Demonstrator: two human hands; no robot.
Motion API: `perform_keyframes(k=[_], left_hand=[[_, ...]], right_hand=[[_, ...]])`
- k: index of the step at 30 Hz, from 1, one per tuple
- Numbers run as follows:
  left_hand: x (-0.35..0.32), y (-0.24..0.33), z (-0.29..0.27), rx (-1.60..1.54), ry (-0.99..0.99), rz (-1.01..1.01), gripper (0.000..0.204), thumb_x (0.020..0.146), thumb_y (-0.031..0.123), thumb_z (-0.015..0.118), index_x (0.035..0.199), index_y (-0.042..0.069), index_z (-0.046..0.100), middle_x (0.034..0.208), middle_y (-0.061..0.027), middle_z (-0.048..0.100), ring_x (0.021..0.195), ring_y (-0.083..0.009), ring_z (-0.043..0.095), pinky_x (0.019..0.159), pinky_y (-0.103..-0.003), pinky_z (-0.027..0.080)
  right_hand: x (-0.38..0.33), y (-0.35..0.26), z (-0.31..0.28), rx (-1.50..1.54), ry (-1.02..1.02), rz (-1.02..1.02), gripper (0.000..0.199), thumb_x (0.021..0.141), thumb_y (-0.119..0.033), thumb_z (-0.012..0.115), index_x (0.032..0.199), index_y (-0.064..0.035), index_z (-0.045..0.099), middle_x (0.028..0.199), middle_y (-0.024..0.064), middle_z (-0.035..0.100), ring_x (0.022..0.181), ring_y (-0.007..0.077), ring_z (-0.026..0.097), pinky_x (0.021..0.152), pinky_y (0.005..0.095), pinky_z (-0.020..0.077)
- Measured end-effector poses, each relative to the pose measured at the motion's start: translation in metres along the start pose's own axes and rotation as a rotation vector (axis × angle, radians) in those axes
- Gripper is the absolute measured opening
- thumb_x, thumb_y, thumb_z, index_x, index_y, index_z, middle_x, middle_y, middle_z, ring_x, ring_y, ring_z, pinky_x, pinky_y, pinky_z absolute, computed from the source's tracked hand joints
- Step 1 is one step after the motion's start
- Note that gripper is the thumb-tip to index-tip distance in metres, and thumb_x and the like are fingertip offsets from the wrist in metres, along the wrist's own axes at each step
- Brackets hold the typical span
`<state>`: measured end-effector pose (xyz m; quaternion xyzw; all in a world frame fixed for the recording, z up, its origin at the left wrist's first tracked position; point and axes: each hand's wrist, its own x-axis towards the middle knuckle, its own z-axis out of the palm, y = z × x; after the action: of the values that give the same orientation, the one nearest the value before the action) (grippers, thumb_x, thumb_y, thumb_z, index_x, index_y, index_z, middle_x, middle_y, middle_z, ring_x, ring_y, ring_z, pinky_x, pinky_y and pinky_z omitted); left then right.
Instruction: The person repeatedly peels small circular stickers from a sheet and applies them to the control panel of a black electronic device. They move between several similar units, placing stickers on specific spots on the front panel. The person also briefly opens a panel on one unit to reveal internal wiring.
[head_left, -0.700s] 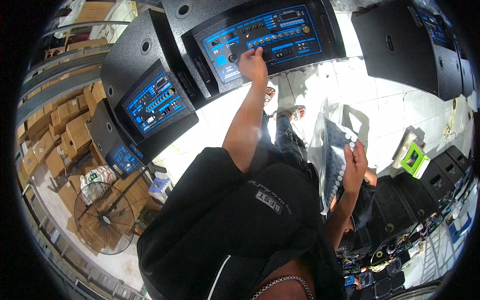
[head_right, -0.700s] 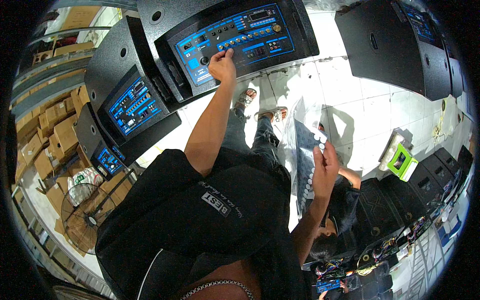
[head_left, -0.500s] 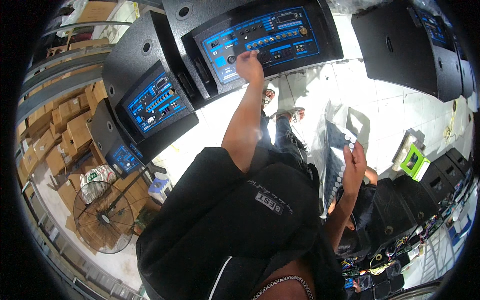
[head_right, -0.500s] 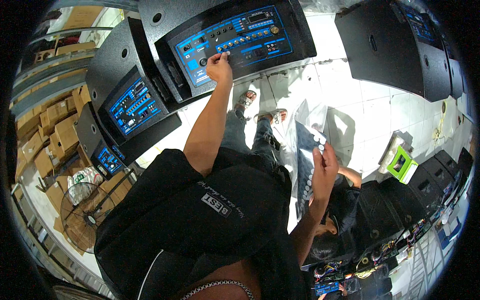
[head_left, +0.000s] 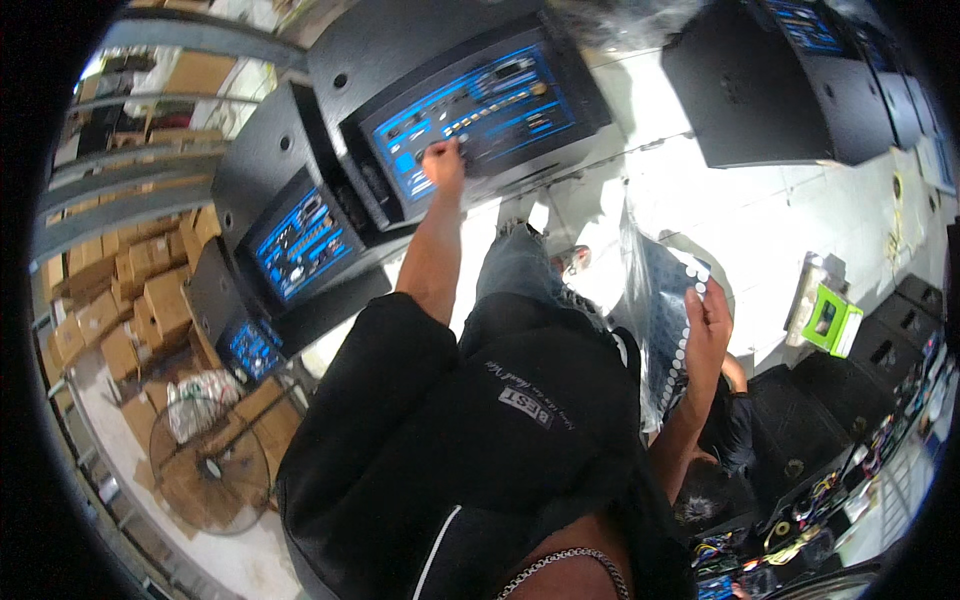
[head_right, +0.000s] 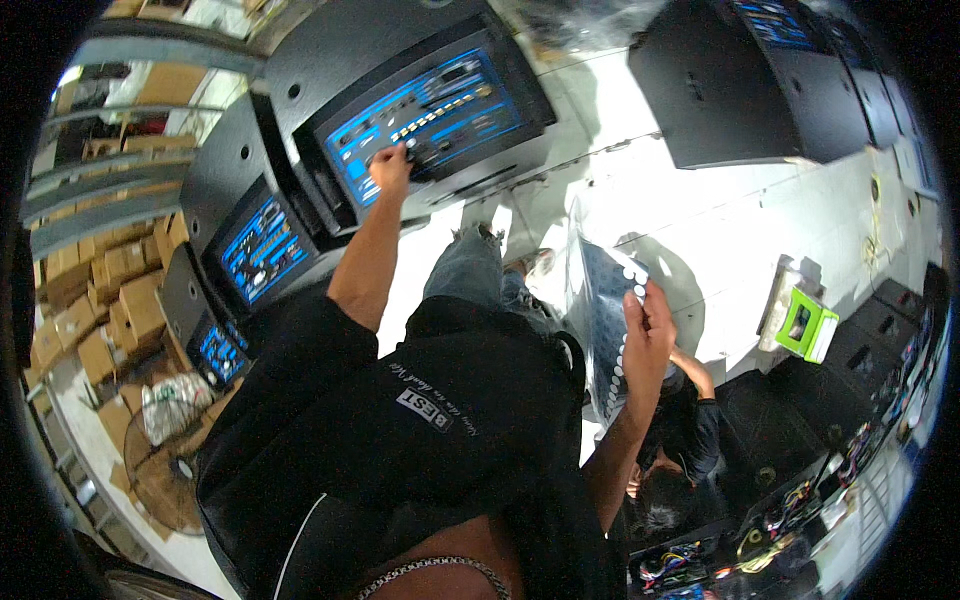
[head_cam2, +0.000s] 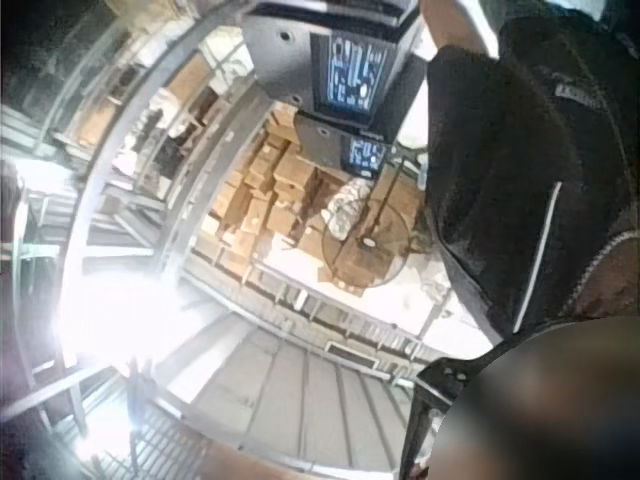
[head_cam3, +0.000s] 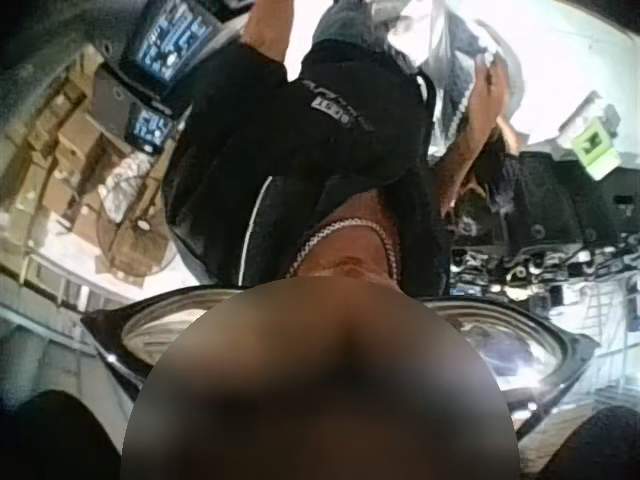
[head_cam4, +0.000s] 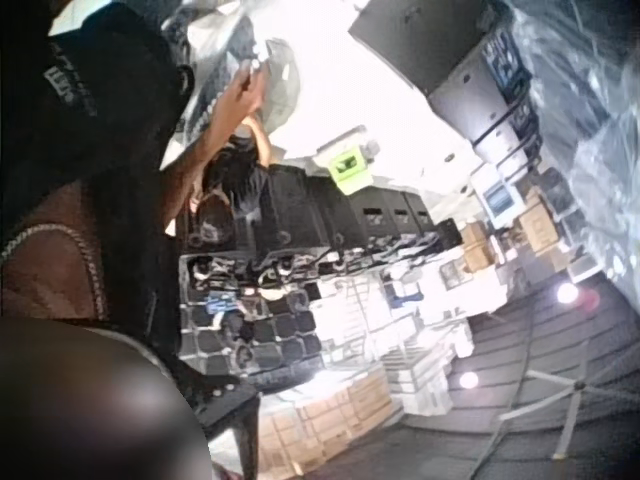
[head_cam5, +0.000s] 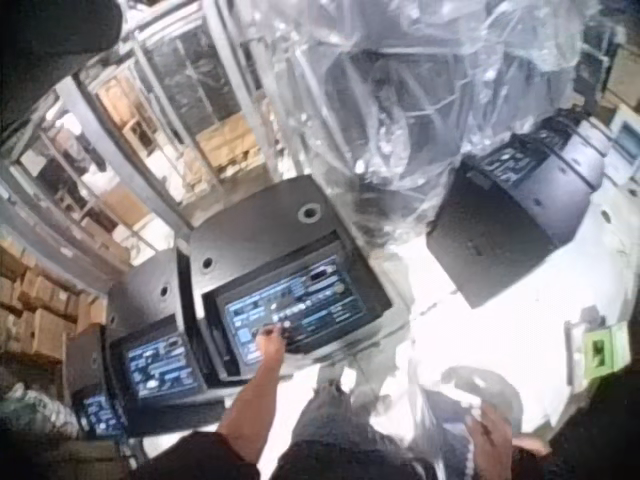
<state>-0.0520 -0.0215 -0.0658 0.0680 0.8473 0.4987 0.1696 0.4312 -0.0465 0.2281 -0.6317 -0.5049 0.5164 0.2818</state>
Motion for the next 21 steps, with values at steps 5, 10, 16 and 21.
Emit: perform_keyframes(k=[5, 10, 16, 21], left_hand=[[-0.004, -0.001, -0.022, -0.223, -0.074, -0.154, 0.030, 0.085, 0.026, 0.073, 0.097, 0.000, 0.065, 0.082, -0.0094, 0.065, 0.071, -0.0169, 0.063, 0.057, -0.030, 0.054], [-0.121, 0.054, 0.028, 0.012, -0.183, 0.279, 0.020, 0.088, 0.021, 0.068, 0.088, 0.002, 0.064, 0.073, -0.0038, 0.062, 0.067, -0.0159, 0.056, 0.062, -0.031, 0.046], [-0.273, 0.140, 0.160, -0.083, -1.023, 0.267, 0.018, 0.089, 0.022, 0.070, 0.094, 0.005, 0.066, 0.082, -0.0027, 0.066, 0.066, -0.0093, 0.059, 0.055, -0.024, 0.047], [-0.368, 0.251, 0.292, 0.029, -1.424, 0.476, 0.021, 0.089, 0.021, 0.071, 0.098, 0.003, 0.067, 0.087, -0.0022, 0.067, 0.081, -0.0091, 0.060, 0.072, -0.025, 0.048]], right_hand=[[0.003, 0.007, -0.039, 0.080, 0.153, -0.070, 0.030, 0.094, -0.006, 0.062, 0.123, 0.0012, 0.059, 0.098, -0.0027, 0.062, 0.088, 0.0060, 0.053, 0.078, 0.0218, 0.0430], [0.035, 0.025, -0.080, 0.167, 0.266, -0.154, 0.028, 0.094, -0.004, 0.061, 0.122, -0.0015, 0.061, 0.084, -0.0034, 0.060, 0.075, 0.0047, 0.047, 0.069, 0.0208, 0.0426], [0.084, 0.002, -0.153, 0.045, 0.290, -0.100, 0.026, 0.093, -0.006, 0.062, 0.118, -0.0007, 0.062, 0.069, -0.0022, 0.050, 0.064, 0.0049, 0.039, 0.055, 0.0226, 0.0357], [0.133, -0.010, -0.236, 0.017, 0.297, -0.078, 0.023, 0.094, -0.004, 0.061, 0.116, 0.0034, 0.061, 0.074, -0.0029, 0.052, 0.071, 0.0044, 0.044, 0.061, 0.0205, 0.0374]])
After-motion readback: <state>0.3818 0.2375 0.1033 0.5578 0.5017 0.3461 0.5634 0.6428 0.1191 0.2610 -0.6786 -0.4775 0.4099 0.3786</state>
